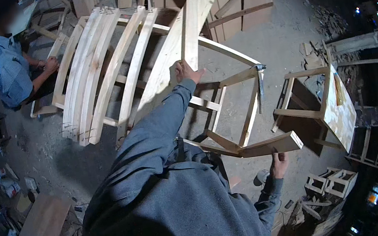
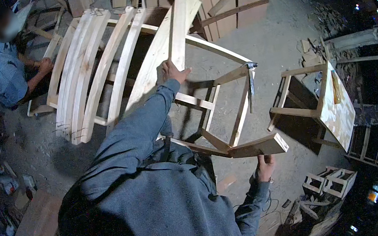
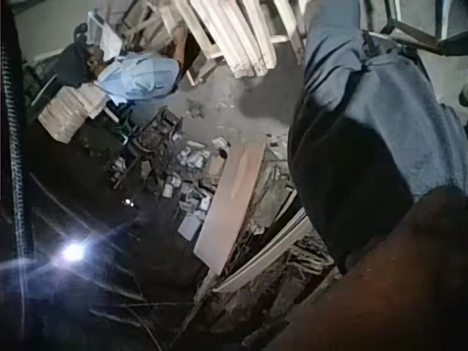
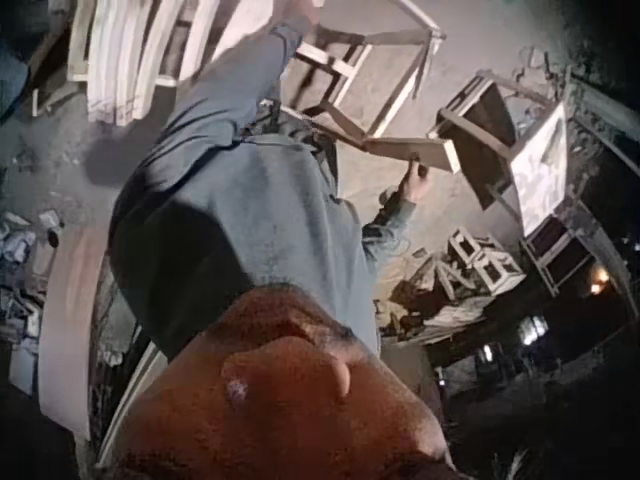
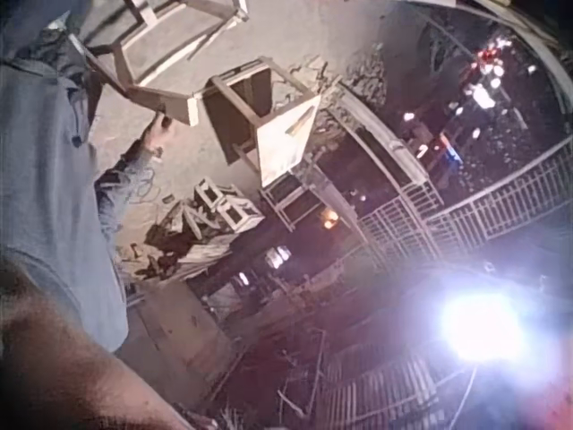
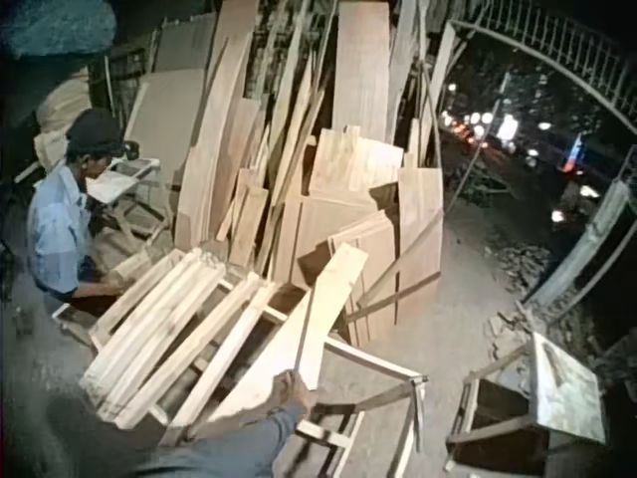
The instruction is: Assembling wooden planks into a frame using a hammer and a drill.
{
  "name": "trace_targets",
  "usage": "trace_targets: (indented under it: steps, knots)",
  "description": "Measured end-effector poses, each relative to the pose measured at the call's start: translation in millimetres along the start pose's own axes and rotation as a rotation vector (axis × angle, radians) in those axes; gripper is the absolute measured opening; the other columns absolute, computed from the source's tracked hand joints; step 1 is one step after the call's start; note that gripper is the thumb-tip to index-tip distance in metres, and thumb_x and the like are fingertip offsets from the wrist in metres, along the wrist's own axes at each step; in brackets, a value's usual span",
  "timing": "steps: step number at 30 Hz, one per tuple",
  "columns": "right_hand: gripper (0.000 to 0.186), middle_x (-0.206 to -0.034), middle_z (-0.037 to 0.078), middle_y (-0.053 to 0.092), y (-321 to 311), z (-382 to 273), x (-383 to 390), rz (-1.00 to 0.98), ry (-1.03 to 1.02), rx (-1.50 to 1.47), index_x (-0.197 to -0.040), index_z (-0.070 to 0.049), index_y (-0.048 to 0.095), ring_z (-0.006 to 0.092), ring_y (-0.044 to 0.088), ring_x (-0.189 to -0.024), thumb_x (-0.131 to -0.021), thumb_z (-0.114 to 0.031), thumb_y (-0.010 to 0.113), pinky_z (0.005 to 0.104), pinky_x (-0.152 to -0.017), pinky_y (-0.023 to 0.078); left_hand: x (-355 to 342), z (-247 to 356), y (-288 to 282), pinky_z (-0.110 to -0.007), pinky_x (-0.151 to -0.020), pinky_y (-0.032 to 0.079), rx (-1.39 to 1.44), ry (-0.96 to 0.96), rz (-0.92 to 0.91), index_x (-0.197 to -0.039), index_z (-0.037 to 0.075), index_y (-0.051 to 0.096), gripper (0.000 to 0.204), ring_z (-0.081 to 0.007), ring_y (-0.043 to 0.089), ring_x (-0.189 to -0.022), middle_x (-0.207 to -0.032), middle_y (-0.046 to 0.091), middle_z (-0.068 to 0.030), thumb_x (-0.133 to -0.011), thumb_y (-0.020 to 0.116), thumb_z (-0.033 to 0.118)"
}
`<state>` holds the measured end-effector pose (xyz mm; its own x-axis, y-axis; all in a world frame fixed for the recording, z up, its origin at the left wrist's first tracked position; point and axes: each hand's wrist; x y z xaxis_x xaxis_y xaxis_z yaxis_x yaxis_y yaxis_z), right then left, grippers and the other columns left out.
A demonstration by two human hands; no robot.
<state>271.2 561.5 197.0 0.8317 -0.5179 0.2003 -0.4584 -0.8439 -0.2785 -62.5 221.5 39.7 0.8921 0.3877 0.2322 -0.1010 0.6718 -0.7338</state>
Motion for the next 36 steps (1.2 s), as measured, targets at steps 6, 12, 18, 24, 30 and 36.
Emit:
trace_targets:
  steps: [6,12,18,24,30,36]
  knots:
    - [0.030,-0.117,0.012,0.063,21,36,10,0.018,0.066,0.092,-0.120,0.001,0.058,0.0194,0.060,-0.107,-0.090,0.004,0.057,0.0344,-0.097,0.049,-38,-9,17,-0.042,-0.093,0.049,-0.178,-0.032,-0.156,-0.133,0.006,0.036,0.089,-0.0319,0.046,-0.121,-0.131,0.040,-0.0159,-0.065,0.086,0.035]
    - [0.031,-0.111,0.008,0.064,70,17,-16,-0.009,-0.009,0.067,-0.122,0.004,0.056,0.0146,0.059,-0.101,-0.093,-0.006,0.060,0.0279,-0.090,0.047,-13,-85,-64,-0.036,-0.092,0.052,0.873,0.096,-0.928,-0.141,0.000,0.035,0.063,-0.0247,0.056,-0.112,-0.133,0.049,-0.0119,-0.089,0.067,0.015]
    - [0.030,-0.108,0.010,0.064,185,-40,-118,-0.111,-0.220,0.107,-0.116,0.004,0.057,0.0134,0.056,-0.099,-0.098,-0.020,0.055,0.0289,-0.086,0.045,92,-128,-156,-0.042,-0.107,0.039,0.943,0.266,-0.922,-0.151,0.005,0.017,0.095,-0.0316,0.048,-0.126,-0.142,0.042,-0.0156,-0.076,0.076,0.012]
    - [0.043,-0.097,0.010,0.069,386,-42,-235,-0.436,-0.107,0.300,-0.117,0.005,0.062,0.0142,0.060,-0.085,-0.095,-0.033,0.060,0.0285,-0.078,0.048,77,-94,-184,-0.034,-0.079,0.053,1.062,-0.276,-0.635,-0.120,0.001,0.052,0.050,-0.0211,0.063,-0.089,-0.098,0.062,-0.0112,-0.080,0.075,0.023]
    - [0.075,-0.108,0.018,0.065,489,-8,-290,-0.471,-0.096,0.440,-0.133,0.011,0.042,0.0194,0.062,-0.089,-0.088,-0.044,0.066,0.0322,-0.077,0.051,104,-113,-192,-0.030,-0.073,0.053,1.064,-0.092,-0.484,-0.111,-0.003,0.058,0.037,-0.0165,0.064,-0.083,-0.095,0.065,-0.0110,-0.087,0.069,0.022]
    - [0.054,-0.103,0.008,0.064,448,-9,-188,-0.705,0.125,-0.051,-0.131,0.002,0.048,0.0119,0.058,-0.088,-0.094,-0.034,0.062,0.0257,-0.074,0.049,109,-124,-182,-0.032,-0.074,0.054,1.167,-0.370,-0.661,-0.116,-0.001,0.056,0.041,-0.0170,0.066,-0.081,-0.097,0.067,-0.0108,-0.088,0.069,0.027]
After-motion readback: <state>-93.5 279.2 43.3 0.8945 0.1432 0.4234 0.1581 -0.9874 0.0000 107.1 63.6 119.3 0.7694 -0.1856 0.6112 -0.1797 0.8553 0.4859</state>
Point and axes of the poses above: each hand's wrist, its own x-axis away from the middle knuckle, its own y-axis out of the palm, z = x × y
